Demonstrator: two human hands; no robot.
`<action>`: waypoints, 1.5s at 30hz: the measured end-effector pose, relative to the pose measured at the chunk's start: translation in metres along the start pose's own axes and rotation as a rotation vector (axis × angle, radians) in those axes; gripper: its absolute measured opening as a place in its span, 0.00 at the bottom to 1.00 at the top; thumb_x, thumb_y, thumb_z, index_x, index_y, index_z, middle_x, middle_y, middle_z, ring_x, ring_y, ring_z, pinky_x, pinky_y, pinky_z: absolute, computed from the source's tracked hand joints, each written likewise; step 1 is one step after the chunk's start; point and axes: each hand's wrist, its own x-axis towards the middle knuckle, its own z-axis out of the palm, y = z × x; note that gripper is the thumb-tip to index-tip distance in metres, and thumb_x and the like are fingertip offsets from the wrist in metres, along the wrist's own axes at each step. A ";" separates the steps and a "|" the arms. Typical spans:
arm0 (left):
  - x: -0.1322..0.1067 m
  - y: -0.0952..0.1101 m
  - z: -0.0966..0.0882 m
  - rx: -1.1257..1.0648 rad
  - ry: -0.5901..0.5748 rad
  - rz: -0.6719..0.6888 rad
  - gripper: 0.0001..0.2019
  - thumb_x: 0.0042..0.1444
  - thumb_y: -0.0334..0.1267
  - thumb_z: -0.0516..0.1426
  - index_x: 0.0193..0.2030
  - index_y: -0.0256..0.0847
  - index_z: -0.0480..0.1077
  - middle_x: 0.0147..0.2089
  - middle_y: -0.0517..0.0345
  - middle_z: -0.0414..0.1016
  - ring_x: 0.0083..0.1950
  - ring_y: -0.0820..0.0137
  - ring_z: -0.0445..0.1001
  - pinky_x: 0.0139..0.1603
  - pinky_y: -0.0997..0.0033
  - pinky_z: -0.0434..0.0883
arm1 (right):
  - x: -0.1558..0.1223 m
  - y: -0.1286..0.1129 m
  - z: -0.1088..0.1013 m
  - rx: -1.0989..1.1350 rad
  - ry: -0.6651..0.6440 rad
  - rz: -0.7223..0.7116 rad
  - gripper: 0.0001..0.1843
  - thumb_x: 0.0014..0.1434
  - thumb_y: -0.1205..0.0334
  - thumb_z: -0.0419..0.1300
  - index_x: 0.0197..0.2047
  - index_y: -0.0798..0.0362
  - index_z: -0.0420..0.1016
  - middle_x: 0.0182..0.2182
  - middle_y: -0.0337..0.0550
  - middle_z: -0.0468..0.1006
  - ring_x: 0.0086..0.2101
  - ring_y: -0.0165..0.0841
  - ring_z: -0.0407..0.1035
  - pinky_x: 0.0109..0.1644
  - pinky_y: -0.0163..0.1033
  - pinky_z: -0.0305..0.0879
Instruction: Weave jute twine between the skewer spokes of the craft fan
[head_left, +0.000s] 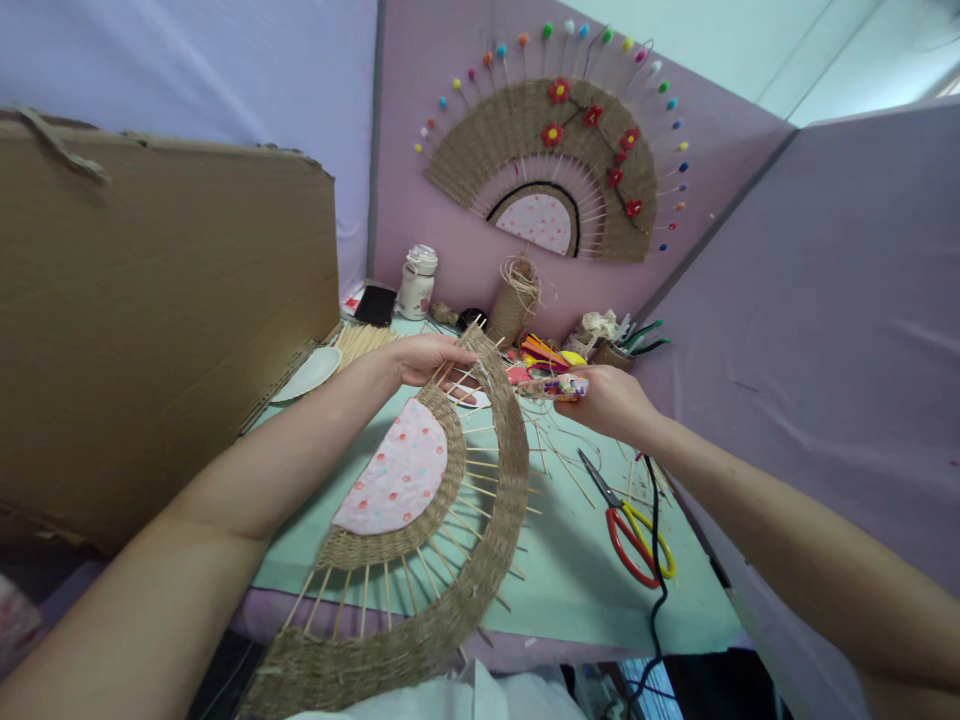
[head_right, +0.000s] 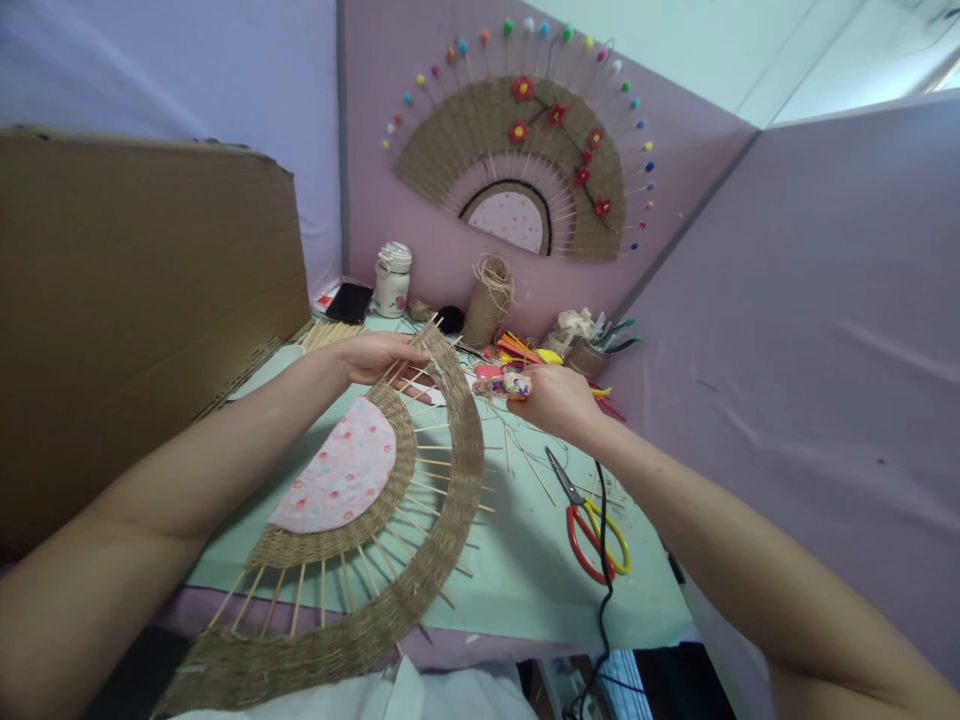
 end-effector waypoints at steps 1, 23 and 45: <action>0.000 0.000 0.000 0.001 -0.003 0.000 0.08 0.55 0.32 0.59 0.42 0.34 0.70 0.41 0.46 0.80 0.45 0.62 0.78 0.55 0.46 0.69 | 0.000 0.000 0.000 0.001 -0.001 0.002 0.08 0.51 0.59 0.57 0.28 0.52 0.74 0.32 0.46 0.80 0.33 0.36 0.72 0.28 0.35 0.52; 0.000 0.000 0.000 -0.018 -0.010 -0.002 0.06 0.55 0.31 0.59 0.41 0.34 0.70 0.40 0.47 0.79 0.44 0.62 0.78 0.55 0.45 0.68 | -0.001 0.003 0.002 -0.003 -0.015 0.012 0.07 0.52 0.60 0.56 0.27 0.52 0.73 0.32 0.45 0.80 0.32 0.36 0.72 0.28 0.35 0.51; 0.001 -0.001 -0.001 -0.001 0.018 0.001 0.09 0.55 0.31 0.59 0.43 0.34 0.71 0.42 0.44 0.79 0.45 0.60 0.78 0.53 0.46 0.70 | -0.001 0.002 0.004 0.019 0.007 0.029 0.06 0.51 0.59 0.57 0.27 0.51 0.74 0.32 0.44 0.79 0.32 0.36 0.71 0.28 0.35 0.52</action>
